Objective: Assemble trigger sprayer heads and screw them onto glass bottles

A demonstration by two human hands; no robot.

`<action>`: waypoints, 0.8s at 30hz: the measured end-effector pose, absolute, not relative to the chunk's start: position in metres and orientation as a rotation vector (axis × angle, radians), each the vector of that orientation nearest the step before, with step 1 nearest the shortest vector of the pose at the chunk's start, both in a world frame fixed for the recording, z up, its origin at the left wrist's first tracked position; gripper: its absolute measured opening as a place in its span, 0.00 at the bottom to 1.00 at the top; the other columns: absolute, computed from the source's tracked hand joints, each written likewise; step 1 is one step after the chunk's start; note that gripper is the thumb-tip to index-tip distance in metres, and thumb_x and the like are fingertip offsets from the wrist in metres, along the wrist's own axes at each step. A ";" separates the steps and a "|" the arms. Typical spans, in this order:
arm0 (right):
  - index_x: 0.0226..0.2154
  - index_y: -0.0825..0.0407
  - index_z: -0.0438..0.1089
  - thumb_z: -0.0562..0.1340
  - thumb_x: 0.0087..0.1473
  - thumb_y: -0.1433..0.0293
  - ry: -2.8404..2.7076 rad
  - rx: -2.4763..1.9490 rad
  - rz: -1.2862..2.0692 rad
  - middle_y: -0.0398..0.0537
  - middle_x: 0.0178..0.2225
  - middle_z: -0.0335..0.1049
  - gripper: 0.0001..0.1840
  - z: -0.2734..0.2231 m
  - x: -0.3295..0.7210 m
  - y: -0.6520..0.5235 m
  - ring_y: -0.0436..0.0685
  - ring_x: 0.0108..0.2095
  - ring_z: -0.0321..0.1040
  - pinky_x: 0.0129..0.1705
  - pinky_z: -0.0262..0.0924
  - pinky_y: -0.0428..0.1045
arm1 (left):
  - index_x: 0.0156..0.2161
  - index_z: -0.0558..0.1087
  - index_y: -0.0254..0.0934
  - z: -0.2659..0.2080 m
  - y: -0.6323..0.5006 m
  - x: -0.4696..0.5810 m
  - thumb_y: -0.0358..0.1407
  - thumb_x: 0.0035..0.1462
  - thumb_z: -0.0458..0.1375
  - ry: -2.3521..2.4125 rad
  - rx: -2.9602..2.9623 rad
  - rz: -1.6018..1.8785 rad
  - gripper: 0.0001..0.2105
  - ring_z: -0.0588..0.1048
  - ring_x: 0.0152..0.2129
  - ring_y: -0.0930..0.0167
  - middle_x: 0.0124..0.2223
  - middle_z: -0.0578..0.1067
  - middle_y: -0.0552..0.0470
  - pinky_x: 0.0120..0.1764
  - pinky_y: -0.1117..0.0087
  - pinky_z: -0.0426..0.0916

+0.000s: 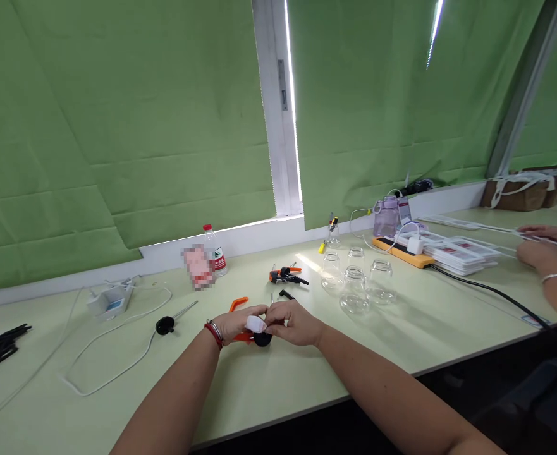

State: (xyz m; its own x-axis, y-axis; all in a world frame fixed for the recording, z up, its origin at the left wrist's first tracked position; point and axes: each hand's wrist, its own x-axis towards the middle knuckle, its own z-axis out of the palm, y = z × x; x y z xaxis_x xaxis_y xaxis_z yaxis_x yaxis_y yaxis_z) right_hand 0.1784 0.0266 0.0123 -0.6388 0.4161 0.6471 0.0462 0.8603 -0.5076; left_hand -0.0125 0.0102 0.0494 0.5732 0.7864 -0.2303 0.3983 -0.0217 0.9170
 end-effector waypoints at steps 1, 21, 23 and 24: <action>0.28 0.53 0.72 0.60 0.50 0.74 -2.215 -0.343 0.569 0.45 0.26 0.70 0.04 0.013 0.178 0.026 0.50 0.29 0.65 0.34 0.60 0.45 | 0.39 0.70 0.43 0.050 0.010 -0.012 0.40 0.39 0.57 1.009 1.643 0.415 0.17 0.67 0.33 0.69 0.35 0.70 0.55 0.33 0.70 0.63; 0.27 0.52 0.72 0.62 0.50 0.72 -2.216 -0.363 0.583 0.45 0.26 0.72 0.03 0.013 0.179 0.027 0.51 0.30 0.67 0.34 0.61 0.46 | 0.41 0.71 0.45 0.054 0.009 -0.009 0.40 0.40 0.56 1.133 1.695 0.340 0.18 0.69 0.37 0.66 0.36 0.73 0.55 0.36 0.67 0.64; 0.30 0.52 0.73 0.62 0.50 0.72 -2.214 -0.351 0.586 0.45 0.28 0.73 0.03 0.013 0.178 0.027 0.51 0.31 0.67 0.36 0.62 0.47 | 0.43 0.70 0.45 0.053 0.010 -0.010 0.41 0.42 0.56 1.181 1.710 0.330 0.18 0.70 0.36 0.66 0.35 0.73 0.56 0.37 0.66 0.64; 0.30 0.51 0.73 0.62 0.50 0.72 -2.210 -0.339 0.593 0.45 0.29 0.73 0.04 0.014 0.178 0.027 0.52 0.32 0.68 0.36 0.62 0.47 | 0.43 0.70 0.46 0.052 0.011 -0.011 0.41 0.42 0.56 1.189 1.709 0.333 0.18 0.70 0.36 0.66 0.35 0.73 0.56 0.37 0.65 0.64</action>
